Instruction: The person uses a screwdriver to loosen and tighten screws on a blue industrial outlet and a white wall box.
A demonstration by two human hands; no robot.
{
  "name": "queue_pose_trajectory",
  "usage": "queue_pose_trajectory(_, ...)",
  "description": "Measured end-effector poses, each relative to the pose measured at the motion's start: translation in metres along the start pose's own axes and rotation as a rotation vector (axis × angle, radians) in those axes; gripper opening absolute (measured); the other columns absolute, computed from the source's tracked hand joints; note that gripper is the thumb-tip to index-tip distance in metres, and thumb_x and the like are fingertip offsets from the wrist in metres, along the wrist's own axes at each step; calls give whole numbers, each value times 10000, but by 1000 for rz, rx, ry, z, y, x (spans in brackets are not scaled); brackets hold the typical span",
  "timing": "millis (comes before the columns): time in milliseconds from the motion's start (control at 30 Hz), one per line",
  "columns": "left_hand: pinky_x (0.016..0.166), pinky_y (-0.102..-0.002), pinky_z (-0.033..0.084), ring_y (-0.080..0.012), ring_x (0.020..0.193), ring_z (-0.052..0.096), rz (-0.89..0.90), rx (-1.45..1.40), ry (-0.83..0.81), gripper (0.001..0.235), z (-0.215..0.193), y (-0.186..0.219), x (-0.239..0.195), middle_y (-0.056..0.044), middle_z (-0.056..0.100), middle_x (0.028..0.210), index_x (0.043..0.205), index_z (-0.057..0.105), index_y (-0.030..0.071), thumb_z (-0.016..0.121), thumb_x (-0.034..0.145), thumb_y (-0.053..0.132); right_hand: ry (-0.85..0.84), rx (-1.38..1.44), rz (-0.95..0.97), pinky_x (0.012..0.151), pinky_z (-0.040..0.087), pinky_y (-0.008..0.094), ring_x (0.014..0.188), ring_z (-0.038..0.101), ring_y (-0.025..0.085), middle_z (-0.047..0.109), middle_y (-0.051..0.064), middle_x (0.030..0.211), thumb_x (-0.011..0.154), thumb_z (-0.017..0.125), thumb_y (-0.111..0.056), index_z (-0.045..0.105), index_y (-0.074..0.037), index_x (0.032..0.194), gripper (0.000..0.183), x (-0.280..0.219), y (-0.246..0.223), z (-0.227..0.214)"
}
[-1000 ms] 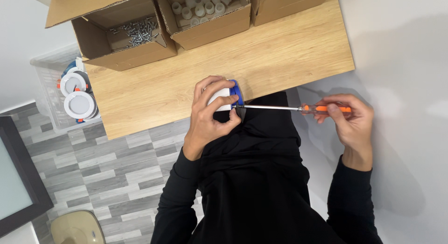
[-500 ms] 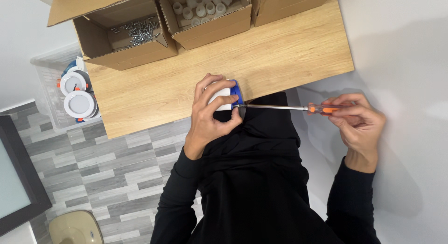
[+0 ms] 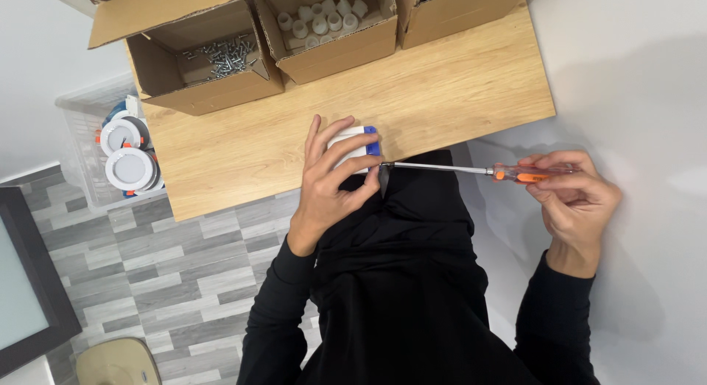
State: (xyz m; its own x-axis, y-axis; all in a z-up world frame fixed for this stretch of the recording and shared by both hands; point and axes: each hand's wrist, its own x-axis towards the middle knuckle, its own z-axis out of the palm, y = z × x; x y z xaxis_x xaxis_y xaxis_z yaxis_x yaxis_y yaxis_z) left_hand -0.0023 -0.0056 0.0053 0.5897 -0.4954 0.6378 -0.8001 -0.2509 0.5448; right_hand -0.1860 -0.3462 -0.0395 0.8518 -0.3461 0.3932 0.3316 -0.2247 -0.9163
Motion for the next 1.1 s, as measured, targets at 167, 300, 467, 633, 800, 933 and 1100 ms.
queue_pose_trajectory(167,1287,-589,355,-332,1281,685,87,32,37,123,-10,-20,9,-54,805,1171,1058,789,97,881,975,96,64,7,-21,1093,722,512,1161,775,425,628,196,1249,1011,780,63,662,-62,1024,173,2,7,1)
queue_pose_trajectory(300,1148,-525,510,-363,1189,727,164,239,158,81,-60,-36,40,-116,805,1114,1120,726,70,762,1056,104,111,2,-38,1180,681,547,1175,757,404,614,178,1277,1054,777,15,649,-70,1077,155,8,12,7)
queue_pose_trajectory(467,1003,-411,488,-297,1098,697,174,505,271,185,-122,-75,76,-118,775,1158,1154,755,44,910,1054,21,163,-45,-2,1159,700,491,1207,740,356,615,193,1299,1067,788,94,683,-30,1068,162,20,10,21)
queue_pose_trajectory(633,971,-442,495,-318,1089,655,169,559,274,322,-134,-67,89,-156,739,1182,1170,755,-8,966,1068,213,131,-60,-27,1147,705,484,1236,739,376,614,198,1291,1092,774,99,689,5,1074,128,40,4,36)
queue_pose_trajectory(800,1051,-501,527,-299,1177,732,271,227,-207,402,-83,-10,77,-113,802,1185,1178,765,96,733,1057,478,49,-161,-59,1164,641,423,1270,683,336,631,221,1307,1102,774,125,716,42,1165,120,66,-3,53)
queue_pose_trajectory(933,1172,-660,411,-406,1461,534,78,411,-713,959,-34,-14,51,-225,588,1568,1572,546,133,544,949,862,-9,-137,-82,1082,657,401,1248,683,341,626,241,1312,1083,765,135,706,83,1217,156,87,11,63)
queue_pose_trajectory(1100,1002,-503,472,-370,1151,702,77,321,-573,739,-17,-30,42,-158,749,1200,1341,702,104,960,751,466,-45,-237,-165,901,633,415,1119,763,383,701,231,1152,1014,899,77,803,81,1200,209,108,3,80)
